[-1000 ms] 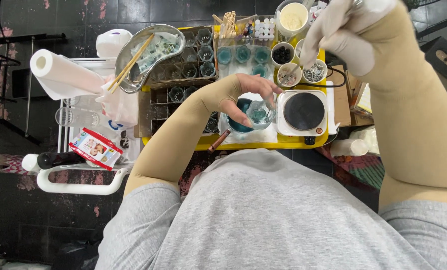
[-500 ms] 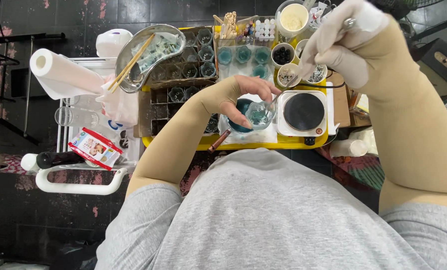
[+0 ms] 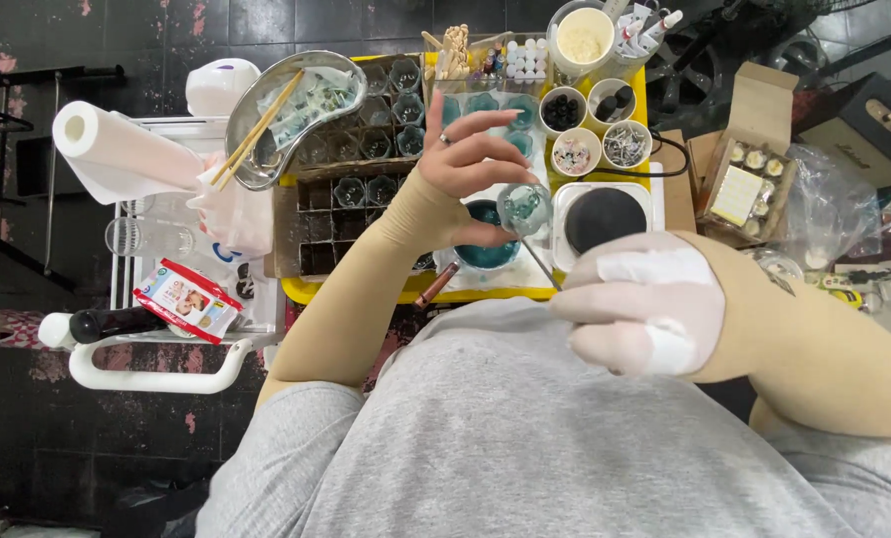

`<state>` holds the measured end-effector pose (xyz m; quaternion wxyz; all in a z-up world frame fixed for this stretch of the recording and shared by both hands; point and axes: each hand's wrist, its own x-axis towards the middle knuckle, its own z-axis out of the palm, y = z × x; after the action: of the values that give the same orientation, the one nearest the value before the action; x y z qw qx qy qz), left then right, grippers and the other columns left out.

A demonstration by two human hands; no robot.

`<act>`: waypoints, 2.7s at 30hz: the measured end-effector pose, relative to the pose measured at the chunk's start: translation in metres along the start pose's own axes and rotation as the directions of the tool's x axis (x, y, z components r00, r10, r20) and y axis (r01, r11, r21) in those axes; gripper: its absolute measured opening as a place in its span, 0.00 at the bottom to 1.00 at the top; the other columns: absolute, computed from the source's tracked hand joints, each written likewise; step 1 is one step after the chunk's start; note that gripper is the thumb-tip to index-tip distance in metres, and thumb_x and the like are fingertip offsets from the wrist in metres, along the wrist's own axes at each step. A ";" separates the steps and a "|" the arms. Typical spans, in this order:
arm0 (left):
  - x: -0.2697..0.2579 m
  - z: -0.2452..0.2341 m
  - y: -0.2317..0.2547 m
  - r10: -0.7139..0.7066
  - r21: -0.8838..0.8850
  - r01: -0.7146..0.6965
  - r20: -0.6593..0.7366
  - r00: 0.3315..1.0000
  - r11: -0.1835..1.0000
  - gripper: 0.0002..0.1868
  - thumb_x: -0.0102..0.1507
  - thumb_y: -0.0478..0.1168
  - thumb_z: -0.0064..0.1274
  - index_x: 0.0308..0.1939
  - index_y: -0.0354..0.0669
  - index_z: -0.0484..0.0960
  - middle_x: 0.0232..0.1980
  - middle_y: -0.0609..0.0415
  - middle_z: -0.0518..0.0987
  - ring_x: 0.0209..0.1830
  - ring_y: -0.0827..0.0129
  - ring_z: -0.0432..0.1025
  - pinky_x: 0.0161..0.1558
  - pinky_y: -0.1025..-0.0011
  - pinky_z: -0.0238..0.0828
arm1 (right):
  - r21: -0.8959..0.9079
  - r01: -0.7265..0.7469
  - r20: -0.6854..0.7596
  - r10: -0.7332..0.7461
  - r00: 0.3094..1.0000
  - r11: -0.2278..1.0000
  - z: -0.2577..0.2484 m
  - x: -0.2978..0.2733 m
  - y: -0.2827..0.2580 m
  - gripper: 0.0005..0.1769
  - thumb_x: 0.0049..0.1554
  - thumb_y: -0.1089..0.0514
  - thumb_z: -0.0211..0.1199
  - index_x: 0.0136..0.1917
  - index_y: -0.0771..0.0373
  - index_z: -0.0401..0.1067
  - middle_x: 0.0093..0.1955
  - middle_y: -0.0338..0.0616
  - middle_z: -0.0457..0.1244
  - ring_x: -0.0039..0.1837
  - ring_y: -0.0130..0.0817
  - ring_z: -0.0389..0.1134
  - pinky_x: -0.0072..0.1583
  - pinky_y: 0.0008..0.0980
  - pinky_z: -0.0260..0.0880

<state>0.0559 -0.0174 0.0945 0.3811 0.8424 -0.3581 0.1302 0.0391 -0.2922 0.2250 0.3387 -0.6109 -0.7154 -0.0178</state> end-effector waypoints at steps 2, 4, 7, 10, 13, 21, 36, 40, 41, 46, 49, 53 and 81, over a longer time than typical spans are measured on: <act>-0.004 0.001 -0.001 0.020 0.007 -0.020 -0.032 0.999 1.000 0.24 0.53 0.57 0.73 0.50 0.61 0.85 0.53 0.67 0.80 0.76 0.61 0.64 0.80 0.37 0.20 | -0.027 0.011 -0.023 -0.011 1.000 1.000 -0.004 0.001 0.000 0.17 0.48 0.59 0.69 0.50 0.63 0.69 0.51 0.55 0.67 0.49 0.52 0.71 0.45 0.43 0.75; -0.007 0.003 -0.003 0.044 0.012 -0.043 -0.063 0.997 0.999 0.23 0.55 0.58 0.73 0.51 0.61 0.85 0.53 0.67 0.80 0.77 0.61 0.64 0.80 0.39 0.20 | -0.057 0.016 -0.047 -0.019 0.999 0.998 -0.003 0.001 -0.003 0.18 0.48 0.59 0.69 0.50 0.64 0.68 0.51 0.57 0.67 0.49 0.53 0.71 0.46 0.44 0.75; -0.010 0.006 -0.007 0.086 -0.002 -0.087 -0.096 0.992 0.996 0.26 0.55 0.62 0.71 0.51 0.60 0.85 0.54 0.65 0.80 0.76 0.58 0.64 0.79 0.43 0.19 | -0.060 0.066 -0.121 -0.073 0.990 0.996 0.005 0.003 -0.007 0.17 0.53 0.60 0.68 0.52 0.65 0.65 0.53 0.57 0.66 0.52 0.51 0.72 0.50 0.44 0.78; -0.017 0.008 -0.005 0.100 0.002 -0.100 -0.125 0.987 0.995 0.25 0.56 0.63 0.70 0.51 0.59 0.85 0.53 0.66 0.81 0.75 0.59 0.65 0.81 0.45 0.18 | -0.006 0.065 -0.038 -0.065 0.997 0.998 0.012 0.002 -0.009 0.18 0.52 0.60 0.68 0.53 0.66 0.67 0.53 0.57 0.65 0.51 0.51 0.72 0.52 0.46 0.79; -0.019 0.008 0.001 0.074 0.061 -0.065 -0.159 0.984 0.996 0.21 0.58 0.62 0.70 0.49 0.60 0.85 0.52 0.68 0.82 0.74 0.60 0.66 0.81 0.45 0.17 | -0.078 0.034 -0.045 -0.038 0.998 0.996 0.010 0.002 -0.010 0.18 0.50 0.60 0.68 0.52 0.66 0.68 0.53 0.59 0.66 0.49 0.50 0.71 0.48 0.44 0.75; -0.025 0.020 0.009 0.150 0.230 -0.063 -0.384 0.911 0.971 0.24 0.64 0.69 0.55 0.48 0.59 0.87 0.51 0.67 0.82 0.69 0.58 0.68 0.80 0.43 0.21 | -0.113 0.094 -0.008 -0.095 0.995 0.989 0.018 -0.003 -0.008 0.24 0.46 0.50 0.66 0.51 0.67 0.68 0.54 0.62 0.65 0.50 0.52 0.71 0.52 0.48 0.76; -0.036 0.043 0.007 0.178 0.318 -0.005 -0.517 0.837 0.948 0.23 0.64 0.68 0.55 0.47 0.58 0.87 0.52 0.68 0.81 0.63 0.64 0.69 0.79 0.39 0.25 | -0.076 0.049 -0.009 -0.050 0.999 0.996 0.021 0.001 -0.019 0.18 0.48 0.59 0.68 0.48 0.68 0.65 0.51 0.62 0.65 0.49 0.53 0.71 0.50 0.46 0.77; -0.038 0.045 0.008 0.167 0.320 0.003 -0.503 0.848 0.947 0.21 0.65 0.66 0.57 0.47 0.59 0.87 0.53 0.68 0.81 0.64 0.63 0.69 0.79 0.39 0.25 | -0.076 0.001 -0.058 -0.006 0.998 0.997 0.024 -0.016 -0.010 0.17 0.51 0.61 0.68 0.51 0.67 0.65 0.52 0.61 0.66 0.50 0.55 0.70 0.51 0.49 0.76; -0.038 0.046 0.009 0.160 0.317 0.009 -0.502 0.850 0.948 0.21 0.65 0.66 0.57 0.47 0.60 0.87 0.53 0.69 0.81 0.64 0.64 0.69 0.79 0.39 0.24 | -0.093 0.031 -0.096 -0.040 0.995 0.995 0.022 -0.017 -0.012 0.17 0.52 0.64 0.68 0.51 0.68 0.64 0.52 0.62 0.66 0.50 0.54 0.70 0.51 0.48 0.76; -0.036 0.043 0.013 0.165 0.314 -0.002 -0.494 0.854 0.949 0.23 0.64 0.67 0.54 0.47 0.59 0.86 0.53 0.70 0.81 0.64 0.64 0.68 0.79 0.38 0.24 | -0.005 0.019 -0.143 -0.020 0.989 1.000 0.023 -0.016 -0.016 0.17 0.53 0.65 0.68 0.52 0.67 0.63 0.53 0.62 0.65 0.50 0.54 0.70 0.50 0.47 0.76; -0.036 0.044 0.013 0.175 0.339 -0.001 -0.484 0.858 0.941 0.20 0.66 0.66 0.56 0.46 0.60 0.87 0.51 0.70 0.81 0.64 0.64 0.69 0.79 0.38 0.24 | -0.036 -0.039 -0.118 0.034 0.992 0.999 0.025 -0.018 -0.013 0.18 0.51 0.64 0.68 0.52 0.67 0.64 0.52 0.60 0.66 0.50 0.55 0.71 0.49 0.49 0.77; -0.037 0.043 0.014 0.155 0.318 0.007 -0.482 0.863 0.948 0.22 0.65 0.68 0.54 0.47 0.59 0.87 0.52 0.70 0.82 0.64 0.63 0.69 0.79 0.39 0.23 | -0.031 -0.026 -0.141 0.021 0.990 0.999 0.021 -0.017 -0.021 0.16 0.55 0.64 0.68 0.52 0.67 0.64 0.53 0.59 0.65 0.50 0.52 0.71 0.49 0.46 0.77; -0.038 0.048 0.010 0.125 0.354 0.050 -0.454 0.882 0.934 0.20 0.67 0.67 0.55 0.47 0.61 0.86 0.52 0.71 0.81 0.65 0.63 0.69 0.79 0.37 0.23 | 0.012 -0.085 -0.147 0.086 0.985 0.996 0.017 -0.023 -0.010 0.13 0.53 0.63 0.64 0.51 0.65 0.65 0.53 0.57 0.66 0.51 0.53 0.71 0.51 0.47 0.76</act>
<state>0.0189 -0.0379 0.0487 0.2950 0.8333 -0.2422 0.3999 0.0234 -0.3073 0.2041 0.3929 -0.6372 -0.6614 -0.0464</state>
